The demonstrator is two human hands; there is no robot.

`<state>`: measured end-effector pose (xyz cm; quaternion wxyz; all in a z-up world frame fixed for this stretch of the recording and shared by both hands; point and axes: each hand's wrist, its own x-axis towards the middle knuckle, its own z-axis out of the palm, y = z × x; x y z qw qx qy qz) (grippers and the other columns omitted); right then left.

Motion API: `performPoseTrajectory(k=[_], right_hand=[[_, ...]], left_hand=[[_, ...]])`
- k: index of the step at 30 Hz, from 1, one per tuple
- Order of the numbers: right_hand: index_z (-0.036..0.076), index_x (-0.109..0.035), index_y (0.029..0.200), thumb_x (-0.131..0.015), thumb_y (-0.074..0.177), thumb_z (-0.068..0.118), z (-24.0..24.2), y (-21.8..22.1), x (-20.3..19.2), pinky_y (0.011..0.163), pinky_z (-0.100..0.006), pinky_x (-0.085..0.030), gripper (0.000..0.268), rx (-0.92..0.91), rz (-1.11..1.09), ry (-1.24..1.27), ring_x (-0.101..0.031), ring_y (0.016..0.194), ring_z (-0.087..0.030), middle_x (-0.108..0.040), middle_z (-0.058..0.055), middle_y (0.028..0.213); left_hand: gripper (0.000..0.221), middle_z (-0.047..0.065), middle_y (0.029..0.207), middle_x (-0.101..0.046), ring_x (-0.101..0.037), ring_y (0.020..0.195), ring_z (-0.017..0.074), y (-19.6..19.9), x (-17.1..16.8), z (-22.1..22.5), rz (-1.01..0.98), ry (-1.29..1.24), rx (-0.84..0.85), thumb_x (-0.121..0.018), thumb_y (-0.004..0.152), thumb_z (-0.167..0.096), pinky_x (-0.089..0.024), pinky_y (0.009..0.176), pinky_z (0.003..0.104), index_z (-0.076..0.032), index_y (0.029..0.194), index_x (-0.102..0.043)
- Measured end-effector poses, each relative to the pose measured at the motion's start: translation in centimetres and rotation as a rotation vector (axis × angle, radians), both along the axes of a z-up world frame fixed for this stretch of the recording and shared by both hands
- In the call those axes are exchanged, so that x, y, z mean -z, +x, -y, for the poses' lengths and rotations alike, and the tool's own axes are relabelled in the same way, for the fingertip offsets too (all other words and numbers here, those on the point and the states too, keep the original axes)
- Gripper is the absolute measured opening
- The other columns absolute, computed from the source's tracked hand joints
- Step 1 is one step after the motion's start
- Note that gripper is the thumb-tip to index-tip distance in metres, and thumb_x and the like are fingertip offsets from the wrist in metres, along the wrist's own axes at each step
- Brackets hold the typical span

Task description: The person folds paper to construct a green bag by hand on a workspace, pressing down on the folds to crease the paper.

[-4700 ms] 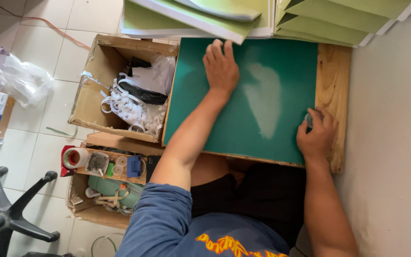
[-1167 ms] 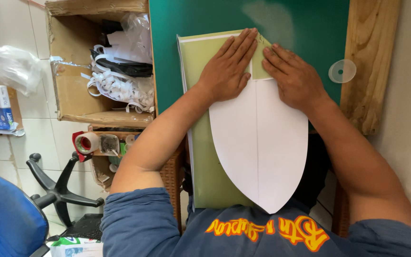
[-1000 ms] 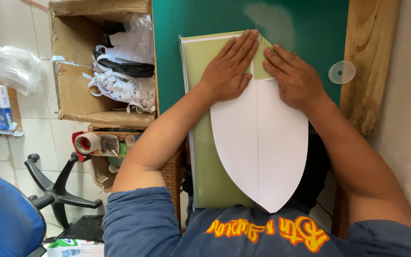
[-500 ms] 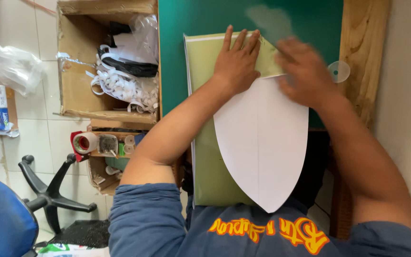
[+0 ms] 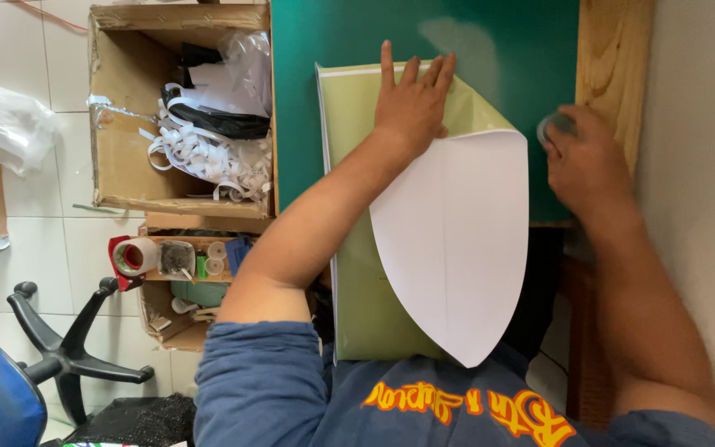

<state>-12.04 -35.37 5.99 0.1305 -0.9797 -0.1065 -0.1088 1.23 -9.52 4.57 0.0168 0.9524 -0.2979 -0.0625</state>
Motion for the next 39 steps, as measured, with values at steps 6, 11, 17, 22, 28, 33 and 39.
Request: performPoseTrajectory(k=[6,11,17,22,28,33,39], right_hand=[[0.011,-0.080,0.108,-0.076,0.090,0.006,-6.9,8.9,2.3,0.094,-0.044,-0.054,0.019,-0.334,0.086,-0.043,-0.062,0.120,-0.032,-0.069,-0.012,0.127],[0.014,-0.081,0.112,-0.079,0.089,0.014,-7.1,12.1,2.1,0.101,-0.049,-0.050,0.023,-0.369,0.119,0.059,-0.062,0.118,-0.032,-0.069,-0.005,0.126],[0.016,-0.080,0.121,-0.075,0.096,0.009,-2.8,2.0,2.7,0.113,-0.050,-0.047,0.027,-0.220,0.130,-0.025,-0.055,0.138,-0.037,-0.066,-0.008,0.141],[0.014,-0.079,0.116,-0.075,0.098,0.013,-3.2,3.5,3.5,0.115,-0.052,-0.043,0.018,-0.206,0.077,-0.041,-0.051,0.143,-0.038,-0.065,-0.009,0.138],[0.017,-0.080,0.120,-0.073,0.094,0.008,-7.0,12.3,5.4,0.115,-0.051,-0.041,0.028,-0.273,0.145,0.042,-0.049,0.143,-0.038,-0.064,-0.008,0.143],[0.018,-0.079,0.118,-0.078,0.098,0.012,-3.7,5.3,4.5,0.116,-0.051,-0.043,0.021,-0.214,0.143,0.040,-0.053,0.142,-0.038,-0.066,-0.008,0.143],[0.018,-0.080,0.119,-0.079,0.098,0.013,-2.4,1.4,3.8,0.114,-0.052,-0.046,0.022,-0.162,0.118,-0.009,-0.055,0.139,-0.039,-0.066,-0.009,0.141]], left_hand=[[0.123,0.005,0.159,-0.042,-0.029,0.151,0.0321,-0.4,0.9,-0.7,-0.148,-0.115,-0.067,-0.085,0.076,-0.045,-0.005,0.122,0.067,-0.012,0.160,-0.002],[0.126,0.008,0.158,-0.043,-0.024,0.154,0.0305,-0.3,0.8,-0.8,-0.217,-0.179,-0.092,-0.086,0.078,-0.044,-0.018,0.122,0.063,-0.013,0.160,0.006],[0.123,0.006,0.161,-0.040,-0.024,0.155,0.0317,-0.4,2.0,-1.0,-0.167,-0.221,-0.080,-0.086,0.078,-0.041,-0.023,0.119,0.065,-0.016,0.160,0.003],[0.126,0.006,0.166,-0.030,-0.023,0.152,0.0369,-0.1,1.9,-0.3,-0.163,-0.197,-0.057,-0.087,0.076,-0.036,-0.029,0.118,0.059,-0.015,0.159,0.004],[0.126,0.005,0.162,-0.037,-0.024,0.154,0.0316,-0.2,1.7,-0.7,-0.202,-0.244,-0.113,-0.088,0.076,-0.036,-0.029,0.120,0.053,-0.018,0.160,0.003],[0.125,0.006,0.161,-0.039,-0.024,0.154,0.0327,-0.2,2.2,-0.8,-0.185,-0.267,-0.094,-0.088,0.077,-0.037,-0.029,0.121,0.053,-0.017,0.160,0.002],[0.123,0.007,0.165,-0.033,-0.024,0.152,0.0362,-0.2,2.8,-0.6,-0.120,-0.234,-0.068,-0.088,0.075,-0.037,-0.031,0.118,0.055,-0.017,0.159,0.000]])
